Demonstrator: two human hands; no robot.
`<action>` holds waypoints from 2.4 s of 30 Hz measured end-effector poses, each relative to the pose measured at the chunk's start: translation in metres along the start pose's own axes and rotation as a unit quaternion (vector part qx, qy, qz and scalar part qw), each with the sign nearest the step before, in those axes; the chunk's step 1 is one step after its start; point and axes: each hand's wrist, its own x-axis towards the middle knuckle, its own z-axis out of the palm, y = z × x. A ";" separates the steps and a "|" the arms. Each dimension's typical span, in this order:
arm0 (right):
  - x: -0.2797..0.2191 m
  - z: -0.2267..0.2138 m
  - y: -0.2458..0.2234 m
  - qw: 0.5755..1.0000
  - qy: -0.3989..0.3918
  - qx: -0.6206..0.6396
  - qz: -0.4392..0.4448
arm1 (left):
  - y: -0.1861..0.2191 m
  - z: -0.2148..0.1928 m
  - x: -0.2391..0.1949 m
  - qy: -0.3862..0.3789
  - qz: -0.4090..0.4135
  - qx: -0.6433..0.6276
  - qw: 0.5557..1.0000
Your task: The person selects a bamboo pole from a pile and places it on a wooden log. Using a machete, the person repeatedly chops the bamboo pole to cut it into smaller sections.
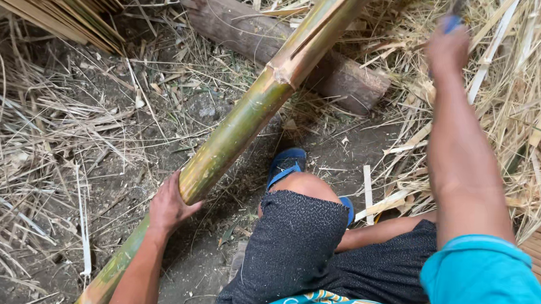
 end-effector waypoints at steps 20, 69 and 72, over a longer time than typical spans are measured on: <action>-0.316 0.067 0.034 0.797 -0.318 -0.242 -0.452 | 0.038 -0.031 0.028 -0.120 -0.006 -0.175 0.977; -0.243 -0.015 -0.018 0.925 -0.215 -0.268 -0.163 | 0.072 0.053 -0.008 0.138 0.005 0.003 0.990; -0.248 -0.006 -0.029 0.908 -0.239 -0.292 -0.183 | 0.071 0.053 -0.012 0.157 0.011 0.013 0.987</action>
